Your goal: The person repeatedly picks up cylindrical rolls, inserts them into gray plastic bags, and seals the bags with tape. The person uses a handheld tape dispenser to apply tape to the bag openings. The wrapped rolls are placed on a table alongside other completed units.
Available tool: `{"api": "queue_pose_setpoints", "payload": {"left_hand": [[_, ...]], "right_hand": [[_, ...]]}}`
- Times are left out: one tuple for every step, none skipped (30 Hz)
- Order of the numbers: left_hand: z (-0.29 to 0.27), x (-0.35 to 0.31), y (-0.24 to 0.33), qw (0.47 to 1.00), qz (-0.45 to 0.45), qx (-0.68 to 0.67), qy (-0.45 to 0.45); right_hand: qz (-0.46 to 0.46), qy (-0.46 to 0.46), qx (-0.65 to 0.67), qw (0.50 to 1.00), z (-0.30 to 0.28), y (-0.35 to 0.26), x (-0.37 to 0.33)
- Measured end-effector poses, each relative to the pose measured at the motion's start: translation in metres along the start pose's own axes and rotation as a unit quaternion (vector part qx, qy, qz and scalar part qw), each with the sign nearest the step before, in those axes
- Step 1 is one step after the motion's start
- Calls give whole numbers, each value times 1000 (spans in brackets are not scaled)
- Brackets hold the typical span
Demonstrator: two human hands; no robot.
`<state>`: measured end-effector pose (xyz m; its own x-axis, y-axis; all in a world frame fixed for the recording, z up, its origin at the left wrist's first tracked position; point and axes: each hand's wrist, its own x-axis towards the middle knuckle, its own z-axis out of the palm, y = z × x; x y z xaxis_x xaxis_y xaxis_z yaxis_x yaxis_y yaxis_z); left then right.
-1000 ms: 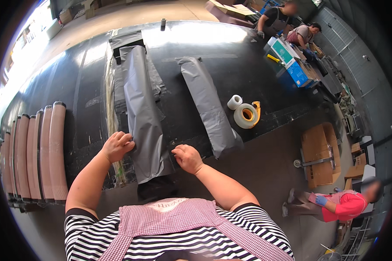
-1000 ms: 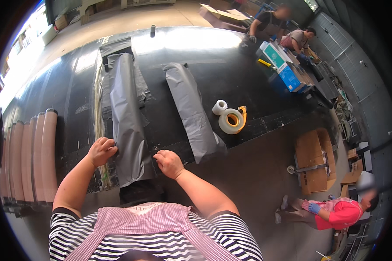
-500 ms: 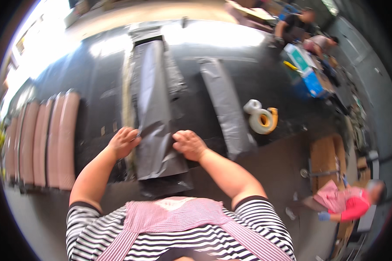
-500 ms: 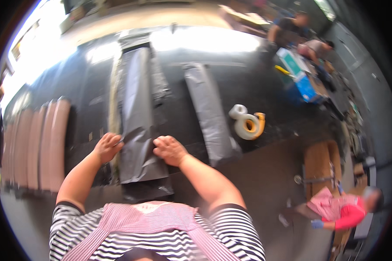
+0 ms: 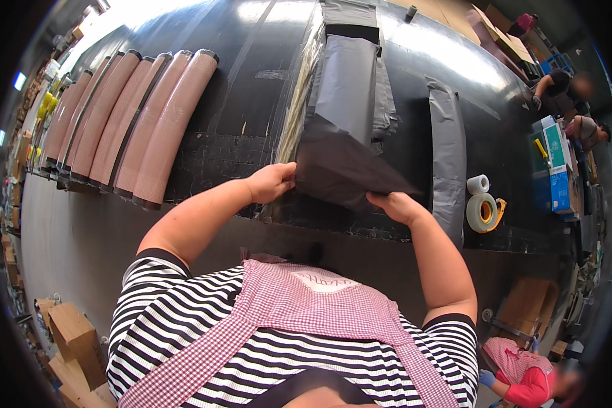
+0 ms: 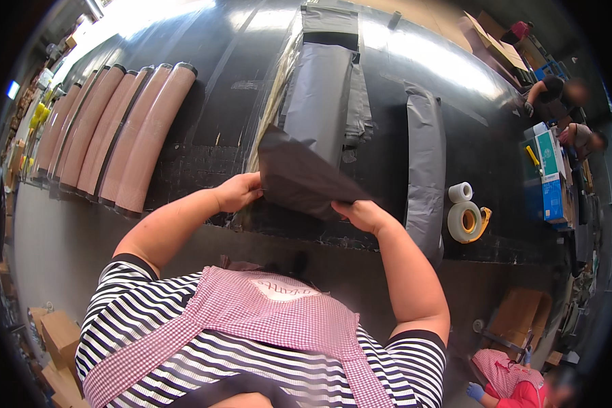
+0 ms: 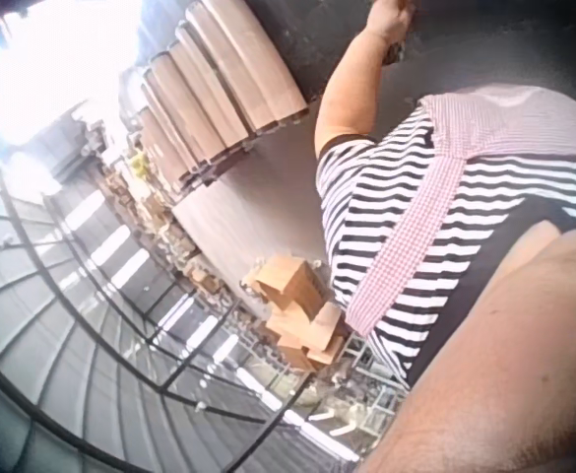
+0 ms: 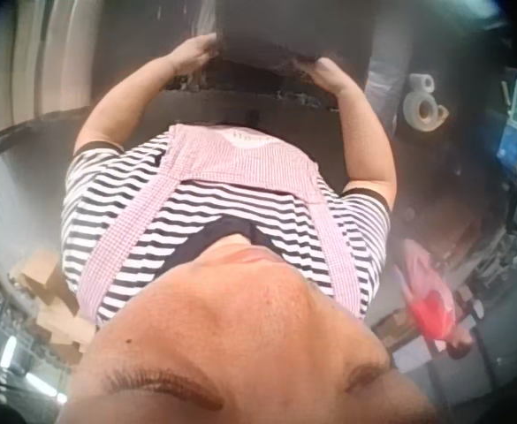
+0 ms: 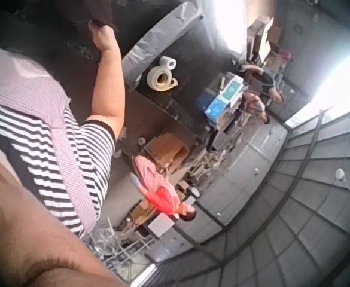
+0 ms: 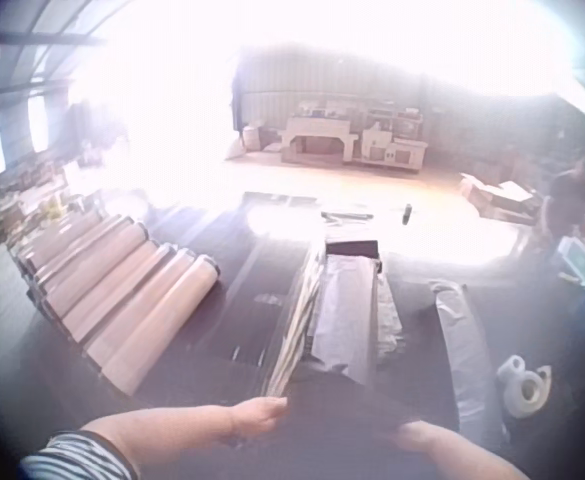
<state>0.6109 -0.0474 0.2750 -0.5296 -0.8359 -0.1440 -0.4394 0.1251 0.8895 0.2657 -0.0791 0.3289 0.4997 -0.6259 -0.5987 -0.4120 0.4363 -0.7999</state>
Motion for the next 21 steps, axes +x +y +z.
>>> {"api": "queue_pose_setpoints", "payload": {"left_hand": [[3,-9,18,994,36,94,30],[8,-17,21,993,33,96,52],[13,-25,25,988,60,109,95],[14,-34,33,978,85,123,142],[10,-36,52,979,107,112,135],[6,-37,72,978,130,100,127],[5,-38,86,977,152,91,122],[6,-31,89,981,156,68,97],[7,-22,91,984,160,45,71],[8,-15,91,986,161,24,46],[11,-8,83,994,99,-32,15],[17,-1,77,988,60,-130,51],[24,8,75,970,19,-227,83],[31,14,71,940,-22,-320,114],[38,16,58,938,-50,-318,128],[43,16,65,902,-93,-398,136],[45,12,60,903,-106,-393,138],[42,10,54,903,-119,-388,141],[39,9,58,896,-124,-404,139],[34,9,62,888,-129,-419,137],[30,9,66,880,-134,-435,136]], "right_hand": [[-57,10,-118,991,8,3,-13],[-103,41,-118,987,14,9,-19],[-148,72,-116,979,20,16,-24],[-196,101,-117,968,24,18,-26],[-200,115,-106,967,27,16,-30],[-195,113,-100,969,24,18,-29],[-193,109,-95,970,20,21,-27],[-190,111,-88,972,15,28,-24],[-191,108,6,976,6,46,-15],[-217,137,56,965,6,48,-11],[-242,167,106,950,11,46,-7],[-266,196,156,931,16,44,-2],[-284,194,278,897,27,32,-2],[-275,192,329,883,31,31,3],[-265,188,379,867,34,33,10],[-256,185,430,846,33,34,16],[-215,200,438,850,35,30,18],[-229,203,427,851,33,27,22],[-241,207,415,853,31,26,26],[-252,211,404,854,29,24,29],[-272,215,379,858,26,22,34]]}}
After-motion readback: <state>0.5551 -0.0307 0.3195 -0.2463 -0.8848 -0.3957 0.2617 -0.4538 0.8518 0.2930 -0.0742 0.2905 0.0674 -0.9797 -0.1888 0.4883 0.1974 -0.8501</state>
